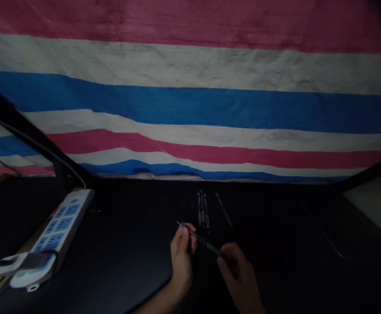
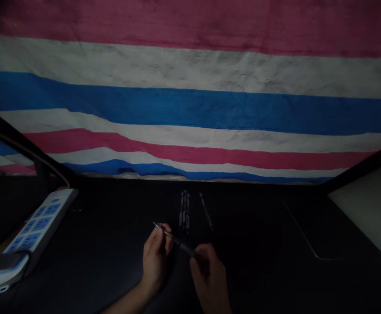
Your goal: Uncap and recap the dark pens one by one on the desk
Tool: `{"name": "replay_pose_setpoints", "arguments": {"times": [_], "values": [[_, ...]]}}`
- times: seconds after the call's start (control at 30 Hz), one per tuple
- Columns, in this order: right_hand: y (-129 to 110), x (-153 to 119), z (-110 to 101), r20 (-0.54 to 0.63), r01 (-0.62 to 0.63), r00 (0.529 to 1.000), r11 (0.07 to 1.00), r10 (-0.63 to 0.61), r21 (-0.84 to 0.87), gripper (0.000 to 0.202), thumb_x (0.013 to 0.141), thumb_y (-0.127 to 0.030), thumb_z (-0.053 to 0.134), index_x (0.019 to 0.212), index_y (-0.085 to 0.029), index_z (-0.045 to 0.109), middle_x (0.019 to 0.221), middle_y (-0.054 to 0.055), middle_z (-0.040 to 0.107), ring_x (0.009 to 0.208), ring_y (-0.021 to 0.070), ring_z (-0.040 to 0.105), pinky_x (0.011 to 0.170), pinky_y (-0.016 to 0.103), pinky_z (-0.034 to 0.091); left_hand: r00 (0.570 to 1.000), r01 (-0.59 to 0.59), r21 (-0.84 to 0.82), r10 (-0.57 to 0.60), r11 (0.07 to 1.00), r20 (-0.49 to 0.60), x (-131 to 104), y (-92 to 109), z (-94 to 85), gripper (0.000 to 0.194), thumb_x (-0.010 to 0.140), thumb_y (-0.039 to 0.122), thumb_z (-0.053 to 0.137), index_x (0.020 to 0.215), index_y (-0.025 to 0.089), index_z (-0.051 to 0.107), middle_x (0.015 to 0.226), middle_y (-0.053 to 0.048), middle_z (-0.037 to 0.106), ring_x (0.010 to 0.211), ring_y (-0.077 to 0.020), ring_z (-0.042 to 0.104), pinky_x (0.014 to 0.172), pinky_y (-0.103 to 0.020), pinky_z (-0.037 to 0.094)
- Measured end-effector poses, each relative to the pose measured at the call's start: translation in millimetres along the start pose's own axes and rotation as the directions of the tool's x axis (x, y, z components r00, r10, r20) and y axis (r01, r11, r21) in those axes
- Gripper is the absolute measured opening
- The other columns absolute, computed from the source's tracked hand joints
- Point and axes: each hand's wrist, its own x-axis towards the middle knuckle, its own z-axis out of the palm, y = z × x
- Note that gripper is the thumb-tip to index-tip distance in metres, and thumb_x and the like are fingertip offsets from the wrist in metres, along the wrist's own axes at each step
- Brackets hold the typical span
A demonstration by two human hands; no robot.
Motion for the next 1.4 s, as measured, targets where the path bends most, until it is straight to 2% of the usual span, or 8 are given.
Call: {"name": "replay_pose_setpoints", "arguments": {"times": [0.13,0.3,0.5,0.63,0.73,0.9,1.2,1.4], "values": [[4.3,0.7,-0.3,-0.024,-0.033,0.999,0.999,0.033,-0.008,0.043,0.090,-0.051,0.041,0.062,-0.020,0.052,0.056,0.000,0.054,0.053,0.0136,0.052,0.052,0.021,0.041,1.000,-0.005,0.006,0.005,1.000,0.008,1.4,-0.4,-0.4,0.035,0.085,0.049,0.056,0.079,0.015,0.059,0.046,0.007,0.037,0.044,-0.0068,0.028,0.045,-0.018,0.025],[4.0,3.1,-2.1,-0.010,-0.012,1.000,0.994,0.013,0.104,0.032,0.083,-0.051,0.053,0.086,-0.020,0.059,0.071,0.002,0.063,0.058,0.0145,0.056,0.053,0.022,0.044,1.000,-0.009,-0.005,0.009,1.000,0.006,0.7,-1.6,-0.3,0.034,0.085,0.048,0.056,0.079,0.015,0.059,0.045,0.007,0.037,0.043,-0.0067,0.029,0.044,-0.019,0.024],[-0.4,6.8,-4.0,0.038,-0.074,0.997,0.973,0.067,0.218,0.030,0.080,-0.048,0.058,0.075,-0.019,0.057,0.061,0.001,0.061,0.050,0.0123,0.054,0.049,0.021,0.041,1.000,-0.006,0.002,0.006,1.000,0.010,0.6,-0.3,0.9,0.033,0.085,0.047,0.056,0.081,0.015,0.059,0.044,0.007,0.040,0.042,-0.0069,0.032,0.044,-0.019,0.026],[6.8,8.4,-7.4,0.022,-0.122,0.992,0.887,0.125,0.444,0.027,0.074,-0.043,0.066,0.074,-0.020,0.051,0.061,0.001,0.062,0.051,0.0138,0.056,0.041,0.019,0.034,0.999,-0.032,-0.014,0.031,0.999,-0.022,3.4,3.5,0.0,0.031,0.088,0.044,0.053,0.081,0.015,0.059,0.045,0.007,0.040,0.042,-0.0070,0.033,0.045,-0.019,0.026],[13.4,8.9,-10.6,-0.048,-0.086,0.989,0.800,0.143,0.594,0.022,0.074,-0.034,0.065,0.070,-0.020,0.049,0.054,-0.002,0.057,0.047,0.0110,0.052,0.042,0.018,0.033,0.998,-0.057,-0.031,0.056,0.998,-0.030,6.1,5.1,-1.7,0.030,0.089,0.043,0.053,0.084,0.014,0.060,0.046,0.006,0.042,0.043,-0.0075,0.034,0.047,-0.020,0.028],[14.7,9.6,-11.3,-0.134,-0.065,0.969,0.738,0.208,0.672,0.020,0.066,-0.025,0.066,0.066,-0.020,0.048,0.050,-0.005,0.052,0.041,0.0082,0.047,0.041,0.018,0.030,0.996,-0.072,-0.064,0.068,0.995,-0.059,8.1,4.1,-3.0,0.030,0.088,0.043,0.053,0.086,0.014,0.061,0.047,0.005,0.045,0.045,-0.0083,0.035,0.049,-0.021,0.030],[17.3,9.9,-9.0,-0.125,-0.010,0.986,0.778,0.113,0.628,0.019,0.071,-0.029,0.067,0.069,-0.020,0.050,0.051,-0.005,0.053,0.044,0.0088,0.048,0.042,0.018,0.033,0.999,-0.041,-0.094,0.037,0.995,-0.037,4.2,2.5,-2.8,0.030,0.087,0.042,0.054,0.085,0.013,0.062,0.047,0.004,0.046,0.043,-0.0076,0.035,0.047,-0.021,0.029],[0.6,2.6,-4.3,-0.070,-0.026,0.996,0.956,0.049,0.291,0.022,0.076,-0.040,0.066,0.082,-0.020,0.059,0.072,0.005,0.070,0.063,0.0169,0.064,0.054,0.023,0.047,0.999,-0.011,-0.076,0.009,0.997,-0.033,-2.3,0.9,0.1,0.034,0.085,0.048,0.056,0.083,0.013,0.062,0.045,0.004,0.045,0.043,-0.0079,0.036,0.047,-0.020,0.029]]}}
